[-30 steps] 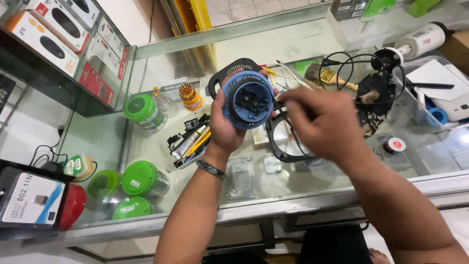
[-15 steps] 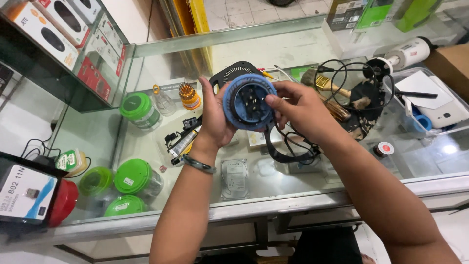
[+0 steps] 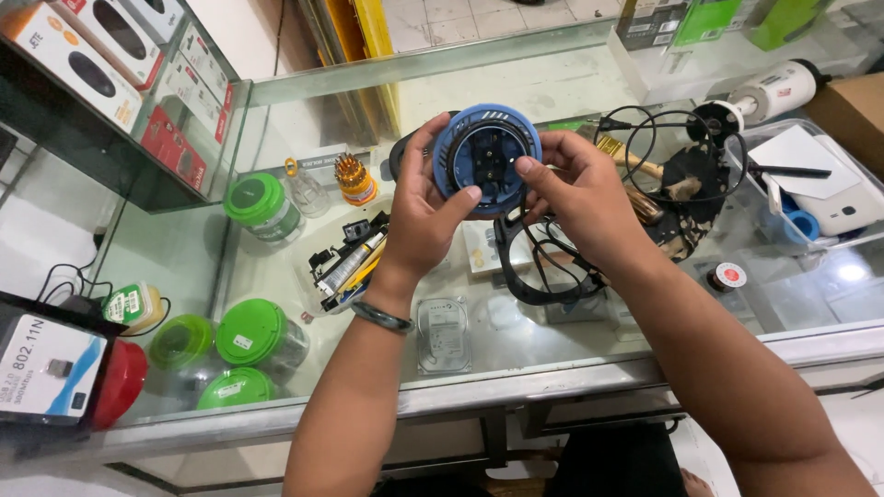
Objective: The person is manually tucking and organizing wires into the rim of a circular blue device component on a glass-topped service desk.
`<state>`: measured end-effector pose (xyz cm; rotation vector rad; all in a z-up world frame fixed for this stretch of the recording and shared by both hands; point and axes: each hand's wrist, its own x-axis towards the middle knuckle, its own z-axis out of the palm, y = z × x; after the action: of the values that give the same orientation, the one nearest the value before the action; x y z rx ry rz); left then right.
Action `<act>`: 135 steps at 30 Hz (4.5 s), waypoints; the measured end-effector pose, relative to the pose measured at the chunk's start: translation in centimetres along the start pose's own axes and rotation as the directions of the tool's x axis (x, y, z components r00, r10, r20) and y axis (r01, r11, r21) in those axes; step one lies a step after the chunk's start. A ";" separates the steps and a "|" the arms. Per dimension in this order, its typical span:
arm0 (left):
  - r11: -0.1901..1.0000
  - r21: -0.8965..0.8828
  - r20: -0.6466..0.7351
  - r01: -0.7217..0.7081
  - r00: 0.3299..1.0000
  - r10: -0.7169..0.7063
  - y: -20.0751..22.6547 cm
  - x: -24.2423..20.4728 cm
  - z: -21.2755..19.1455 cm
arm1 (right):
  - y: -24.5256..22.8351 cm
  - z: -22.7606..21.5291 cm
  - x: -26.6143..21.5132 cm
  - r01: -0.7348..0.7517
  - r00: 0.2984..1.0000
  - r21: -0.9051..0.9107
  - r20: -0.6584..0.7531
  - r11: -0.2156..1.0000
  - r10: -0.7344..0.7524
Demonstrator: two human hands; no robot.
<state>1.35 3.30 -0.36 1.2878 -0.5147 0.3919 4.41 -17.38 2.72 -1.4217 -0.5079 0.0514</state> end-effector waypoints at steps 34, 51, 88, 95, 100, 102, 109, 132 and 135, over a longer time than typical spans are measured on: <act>0.961 -0.275 0.009 0.037 0.999 -0.036 -1.6 -0.4 -0.9 | 0.0 -2.0 0.4 0.183 0.982 -0.401 0.032 0.898 -0.186; 0.975 0.108 -0.012 -0.193 0.981 0.195 -1.4 -0.9 0.3 | -0.9 3.4 -1.3 0.750 0.624 -0.511 0.335 0.420 -0.706; 0.989 -0.143 -0.107 -0.039 0.994 0.024 0.7 -0.3 2.0 | -1.0 -2.0 2.1 0.022 0.949 0.421 -0.293 0.907 0.114; 0.974 -0.187 -0.466 -0.128 0.884 0.027 1.0 0.7 -1.1 | -1.0 -11.1 4.7 0.288 0.569 0.394 -0.804 0.873 0.175; 0.949 -0.274 -0.400 -0.157 0.916 0.037 0.5 0.5 -1.6 | -0.2 -13.9 5.0 0.393 0.515 0.444 -0.832 0.805 0.207; 0.968 0.136 -0.285 -0.209 0.928 0.240 1.1 0.0 -1.1 | -2.4 -11.3 4.3 0.224 0.513 0.465 -0.803 0.856 0.302; 0.533 0.733 0.182 -0.423 0.876 0.446 2.2 -0.2 0.1 | -1.4 0.7 -0.8 0.479 0.827 -0.404 -0.088 0.779 -0.555; 0.947 0.101 -0.037 -0.304 0.950 0.309 1.5 -0.2 2.6 | 1.7 0.1 0.7 0.066 0.997 0.204 -0.064 0.977 -0.054; 0.975 -0.086 -0.019 -0.206 0.979 0.205 0.1 -0.4 2.9 | 2.3 0.2 0.7 0.208 0.975 0.240 -0.123 0.948 -0.183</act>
<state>0.61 0.50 0.04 1.1508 -0.6522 0.5423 5.56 -16.56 0.80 -1.1145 -0.5381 -0.1109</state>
